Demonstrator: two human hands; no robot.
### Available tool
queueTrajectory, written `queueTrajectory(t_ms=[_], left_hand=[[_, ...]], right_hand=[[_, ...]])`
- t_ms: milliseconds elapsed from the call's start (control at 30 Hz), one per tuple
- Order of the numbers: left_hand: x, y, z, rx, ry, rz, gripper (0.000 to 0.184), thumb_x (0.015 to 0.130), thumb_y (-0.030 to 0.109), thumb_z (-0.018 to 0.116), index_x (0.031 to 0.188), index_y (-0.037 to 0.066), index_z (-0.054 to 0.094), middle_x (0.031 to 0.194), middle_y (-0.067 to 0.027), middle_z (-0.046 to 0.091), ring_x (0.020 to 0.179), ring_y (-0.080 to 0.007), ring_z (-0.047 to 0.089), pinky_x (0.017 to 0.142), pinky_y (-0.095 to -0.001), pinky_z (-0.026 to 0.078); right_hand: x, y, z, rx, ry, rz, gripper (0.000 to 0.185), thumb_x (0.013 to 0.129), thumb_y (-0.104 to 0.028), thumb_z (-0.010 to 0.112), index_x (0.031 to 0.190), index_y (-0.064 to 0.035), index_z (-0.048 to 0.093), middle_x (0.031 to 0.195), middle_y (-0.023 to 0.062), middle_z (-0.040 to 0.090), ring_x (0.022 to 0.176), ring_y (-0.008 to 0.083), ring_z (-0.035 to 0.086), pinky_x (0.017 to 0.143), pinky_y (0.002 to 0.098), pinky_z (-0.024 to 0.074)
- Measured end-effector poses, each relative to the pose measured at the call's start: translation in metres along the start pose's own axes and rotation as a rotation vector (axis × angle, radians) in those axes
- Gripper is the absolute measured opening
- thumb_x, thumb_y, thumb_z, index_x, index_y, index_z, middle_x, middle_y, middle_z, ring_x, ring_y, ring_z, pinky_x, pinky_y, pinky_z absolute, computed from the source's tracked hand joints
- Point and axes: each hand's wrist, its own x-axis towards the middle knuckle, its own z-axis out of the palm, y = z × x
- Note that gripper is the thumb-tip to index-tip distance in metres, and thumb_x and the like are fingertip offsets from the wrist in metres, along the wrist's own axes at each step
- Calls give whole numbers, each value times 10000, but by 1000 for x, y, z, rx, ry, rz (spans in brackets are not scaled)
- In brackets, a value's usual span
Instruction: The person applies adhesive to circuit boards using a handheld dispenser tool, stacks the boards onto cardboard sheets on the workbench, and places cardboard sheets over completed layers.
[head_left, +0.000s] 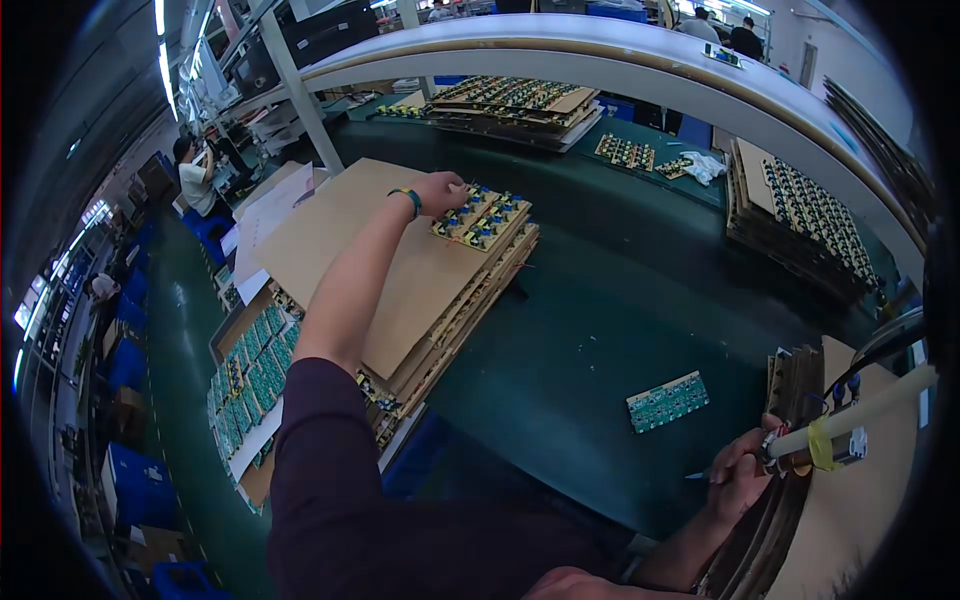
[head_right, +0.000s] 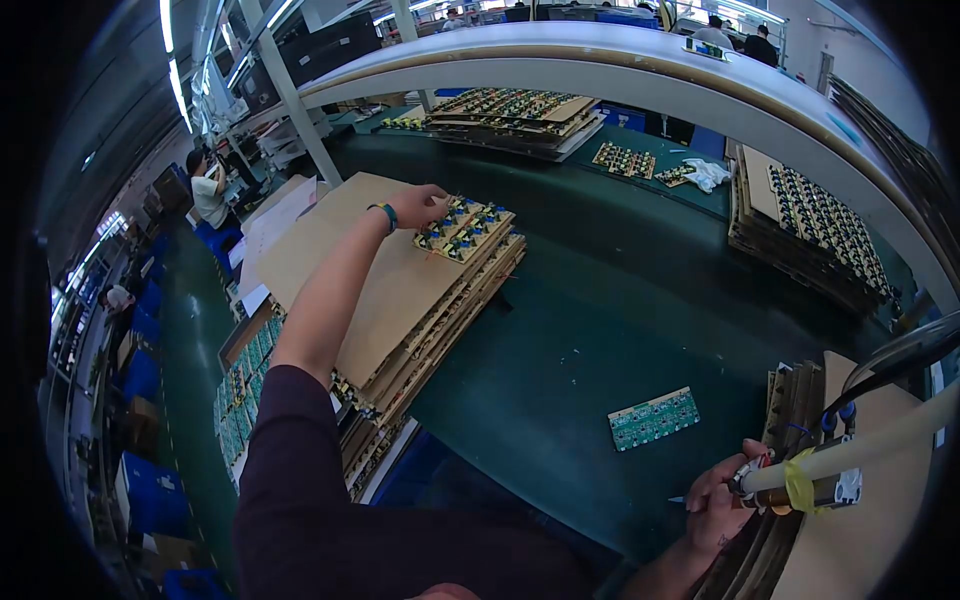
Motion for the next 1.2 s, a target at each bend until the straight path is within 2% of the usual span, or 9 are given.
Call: queueTrajectory(t_ms=[33, 100, 200, 400, 567, 633, 700, 1133, 1200], left_hand=[[4, -5, 3, 0, -1, 3, 528, 836, 387, 600, 1219, 31, 527, 922, -116, 640, 745, -176, 631, 718, -317, 509], [12, -14, 10, 196, 16, 79, 693, 767, 434, 670, 1295, 44, 448, 1023, -144, 627, 880, -225, 625, 797, -345, 496], [10, -10, 15, 224, 45, 65, 789, 735, 455, 696, 1333, 41, 390, 1092, -169, 608, 995, -273, 596, 855, -367, 477], [20, -4, 22, 332, 142, 6, 814, 746, 488, 660, 1344, 22, 363, 1184, -218, 570, 1064, -341, 571, 895, -393, 462], [13, 14, 18, 367, 107, -33, 805, 743, 486, 644, 1342, 24, 368, 1217, -230, 548, 1095, -357, 551, 921, -399, 449], [12, 15, 19, 357, 119, -32, 803, 738, 480, 646, 1340, 25, 371, 1219, -231, 545, 1100, -357, 548, 927, -397, 447], [12, 17, 20, 355, 147, -4, 805, 726, 452, 664, 1306, -26, 373, 1187, -229, 569, 1074, -349, 565, 903, -396, 463], [5, 20, 18, 333, 149, 17, 786, 745, 459, 652, 1314, -9, 379, 1206, -246, 548, 1096, -366, 548, 928, -403, 449], [-1, 22, 16, 281, 274, 6, 758, 765, 475, 641, 1313, 12, 395, 1202, -250, 545, 1103, -371, 539, 934, -419, 442]], right_hand=[[0, -1, 1, -2, 0, -4, 611, 824, -256, 628, 1264, 34, 319, 703, 34, 426, 416, 70, 371, 355, 177, 323], [0, -1, 1, -10, 10, 0, 607, 824, -262, 627, 1259, 33, 325, 698, 32, 426, 416, 69, 369, 358, 176, 321], [1, -2, 3, -18, 12, 11, 607, 821, -276, 633, 1250, 34, 335, 687, 28, 426, 416, 67, 365, 361, 174, 318], [1, -1, 2, -36, 10, 23, 620, 813, -302, 652, 1236, 36, 350, 676, 27, 434, 415, 65, 368, 358, 176, 315], [1, 0, 2, -38, 15, 25, 620, 812, -311, 657, 1231, 33, 357, 682, 30, 444, 409, 64, 369, 353, 178, 312], [3, 1, 2, -19, -32, -27, 580, 852, -299, 649, 1248, 19, 369, 642, 14, 429, 400, 54, 371, 336, 176, 291], [3, 2, 2, -20, -34, -25, 577, 851, -300, 649, 1244, 19, 371, 640, 13, 429, 398, 54, 370, 336, 176, 291], [1, -1, 0, -36, -10, 24, 587, 812, -278, 636, 1225, 35, 360, 667, 31, 440, 412, 65, 374, 358, 180, 316], [1, -3, 4, -40, -20, 8, 578, 834, -289, 636, 1234, 27, 363, 660, 22, 438, 410, 59, 375, 352, 178, 309]])
